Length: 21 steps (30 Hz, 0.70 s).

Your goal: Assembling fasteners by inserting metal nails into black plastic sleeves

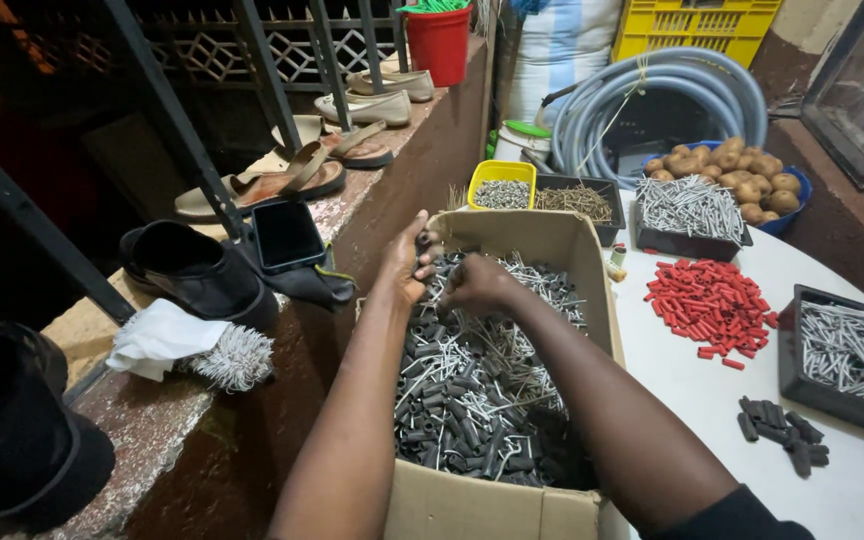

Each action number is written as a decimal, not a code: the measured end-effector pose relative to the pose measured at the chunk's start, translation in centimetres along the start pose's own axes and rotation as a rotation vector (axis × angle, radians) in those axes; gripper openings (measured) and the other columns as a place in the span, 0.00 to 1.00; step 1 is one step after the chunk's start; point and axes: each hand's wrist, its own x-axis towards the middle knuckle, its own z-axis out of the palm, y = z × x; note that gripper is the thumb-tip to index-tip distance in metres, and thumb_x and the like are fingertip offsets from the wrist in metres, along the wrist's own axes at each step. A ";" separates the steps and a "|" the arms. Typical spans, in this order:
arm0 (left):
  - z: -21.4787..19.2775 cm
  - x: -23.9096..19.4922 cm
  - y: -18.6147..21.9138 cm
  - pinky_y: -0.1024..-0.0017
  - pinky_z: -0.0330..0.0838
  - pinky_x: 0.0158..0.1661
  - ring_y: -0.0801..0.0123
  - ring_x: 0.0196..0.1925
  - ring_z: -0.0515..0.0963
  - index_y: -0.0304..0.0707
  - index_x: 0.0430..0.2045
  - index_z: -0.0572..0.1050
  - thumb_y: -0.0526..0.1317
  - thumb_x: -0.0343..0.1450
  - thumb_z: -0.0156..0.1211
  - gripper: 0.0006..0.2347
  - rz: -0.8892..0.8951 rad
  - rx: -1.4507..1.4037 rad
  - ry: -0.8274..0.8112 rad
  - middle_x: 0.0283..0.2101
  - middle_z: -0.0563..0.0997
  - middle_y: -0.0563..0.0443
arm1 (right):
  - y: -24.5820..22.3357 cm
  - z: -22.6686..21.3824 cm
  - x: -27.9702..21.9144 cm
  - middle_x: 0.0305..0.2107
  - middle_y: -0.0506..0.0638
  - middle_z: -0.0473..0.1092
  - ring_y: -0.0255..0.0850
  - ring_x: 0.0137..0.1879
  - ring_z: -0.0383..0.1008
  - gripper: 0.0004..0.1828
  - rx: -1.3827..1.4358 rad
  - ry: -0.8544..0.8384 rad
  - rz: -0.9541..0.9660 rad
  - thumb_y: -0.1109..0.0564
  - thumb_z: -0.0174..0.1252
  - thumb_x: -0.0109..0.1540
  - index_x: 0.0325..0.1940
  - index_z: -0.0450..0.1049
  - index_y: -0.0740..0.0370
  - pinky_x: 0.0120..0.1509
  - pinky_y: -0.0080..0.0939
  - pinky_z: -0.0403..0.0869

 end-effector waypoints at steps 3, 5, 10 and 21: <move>0.0 -0.2 0.3 0.89 0.50 0.06 0.81 0.12 0.63 0.41 0.26 0.68 0.48 0.72 0.59 0.12 0.044 0.053 0.034 0.22 0.69 0.56 | 1.5 -1.2 0.0 0.28 0.50 0.78 0.46 0.42 0.77 0.14 0.251 0.063 -0.014 0.42 0.69 0.48 0.32 0.84 0.48 0.46 0.43 0.73; -0.5 0.0 0.2 0.89 0.50 0.06 0.81 0.12 0.63 0.40 0.26 0.67 0.49 0.72 0.58 0.13 0.074 0.083 0.064 0.22 0.69 0.55 | 2.4 -1.3 0.4 0.28 0.47 0.77 0.40 0.39 0.74 0.13 0.432 0.109 -0.002 0.45 0.67 0.51 0.34 0.84 0.51 0.45 0.37 0.71; -0.2 0.1 0.0 0.88 0.52 0.05 0.79 0.11 0.65 0.39 0.26 0.69 0.45 0.69 0.66 0.13 0.133 0.127 0.132 0.23 0.73 0.51 | -0.8 -1.0 -1.4 0.35 0.47 0.79 0.49 0.46 0.78 0.18 0.114 0.021 0.006 0.38 0.75 0.42 0.34 0.84 0.36 0.49 0.45 0.73; -0.1 0.2 0.1 0.86 0.52 0.06 0.79 0.10 0.63 0.37 0.28 0.72 0.47 0.71 0.62 0.12 0.178 0.179 0.204 0.22 0.72 0.51 | 0.2 0.8 0.9 0.31 0.48 0.79 0.50 0.46 0.79 0.21 -0.066 -0.026 -0.118 0.36 0.70 0.45 0.36 0.82 0.45 0.48 0.51 0.74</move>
